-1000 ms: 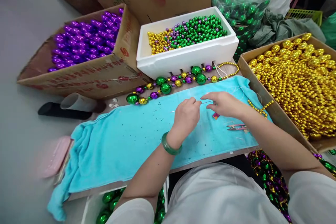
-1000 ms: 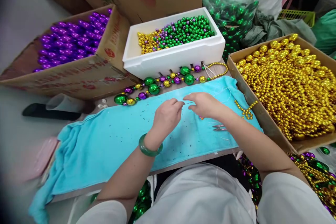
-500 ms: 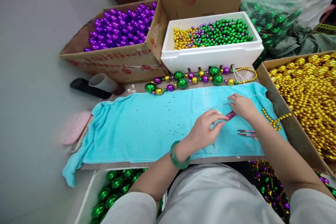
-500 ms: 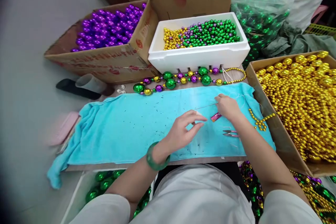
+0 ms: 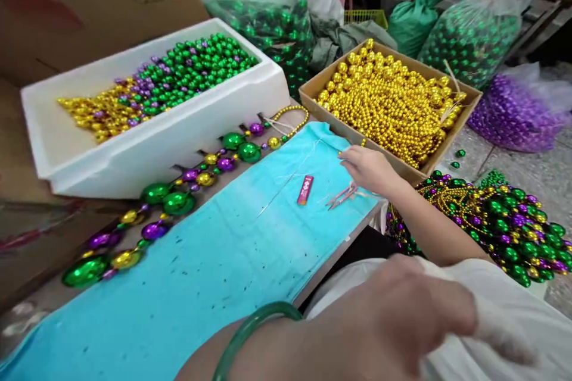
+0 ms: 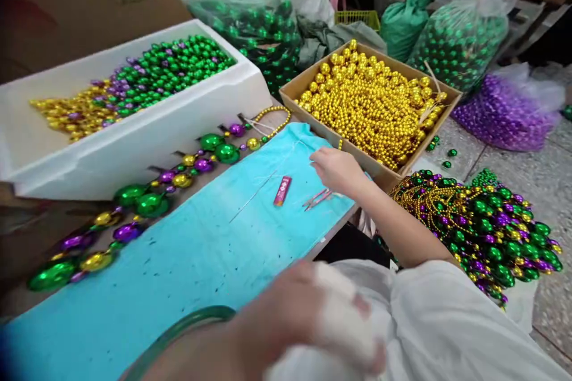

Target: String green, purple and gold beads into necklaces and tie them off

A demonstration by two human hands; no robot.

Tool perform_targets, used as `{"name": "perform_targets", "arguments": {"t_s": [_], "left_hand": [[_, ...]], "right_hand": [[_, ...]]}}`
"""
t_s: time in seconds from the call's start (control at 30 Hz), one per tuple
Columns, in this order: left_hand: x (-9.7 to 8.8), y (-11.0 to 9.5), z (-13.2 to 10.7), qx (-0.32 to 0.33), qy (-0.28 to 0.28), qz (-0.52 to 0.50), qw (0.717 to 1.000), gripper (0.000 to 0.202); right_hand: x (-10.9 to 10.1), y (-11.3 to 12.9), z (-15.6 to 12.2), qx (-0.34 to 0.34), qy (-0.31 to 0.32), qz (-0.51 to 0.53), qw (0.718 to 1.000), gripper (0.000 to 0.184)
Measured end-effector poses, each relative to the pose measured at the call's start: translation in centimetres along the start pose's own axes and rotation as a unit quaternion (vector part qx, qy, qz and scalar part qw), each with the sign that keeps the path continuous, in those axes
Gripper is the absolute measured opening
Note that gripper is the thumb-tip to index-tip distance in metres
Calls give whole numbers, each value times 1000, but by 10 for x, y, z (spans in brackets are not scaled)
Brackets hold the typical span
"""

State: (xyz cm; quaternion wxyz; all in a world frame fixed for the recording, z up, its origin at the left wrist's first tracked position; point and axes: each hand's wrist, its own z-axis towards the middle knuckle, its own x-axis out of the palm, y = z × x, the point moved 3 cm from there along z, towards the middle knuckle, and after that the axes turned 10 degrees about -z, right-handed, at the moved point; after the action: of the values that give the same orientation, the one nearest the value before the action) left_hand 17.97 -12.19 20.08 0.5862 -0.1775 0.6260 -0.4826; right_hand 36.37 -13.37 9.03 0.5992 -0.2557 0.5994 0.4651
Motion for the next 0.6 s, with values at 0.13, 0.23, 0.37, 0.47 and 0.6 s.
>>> {"name": "perform_targets", "arguments": {"t_s": [0.13,0.23,0.37,0.47,0.6], "left_hand": [[0,0,37,80,8,24,996,33],[-14,30,53,33,-11,69,997,29],[-43,82,66,-59,-50,91,993,28],[-60,117,70,-94,-74,101,988,26],[-94,165,65,-124,-135,129,975,27]], "right_hand": [[-46,-66,-15,69,-97,-32,992,29],[-73,-108,15,86,-120,-82,986,28],[-77,-142,107,108,-86,-133,981,29],[-57,-156,189,121,-26,-141,982,33],[-31,-176,273,129,-10,-143,981,43]]}}
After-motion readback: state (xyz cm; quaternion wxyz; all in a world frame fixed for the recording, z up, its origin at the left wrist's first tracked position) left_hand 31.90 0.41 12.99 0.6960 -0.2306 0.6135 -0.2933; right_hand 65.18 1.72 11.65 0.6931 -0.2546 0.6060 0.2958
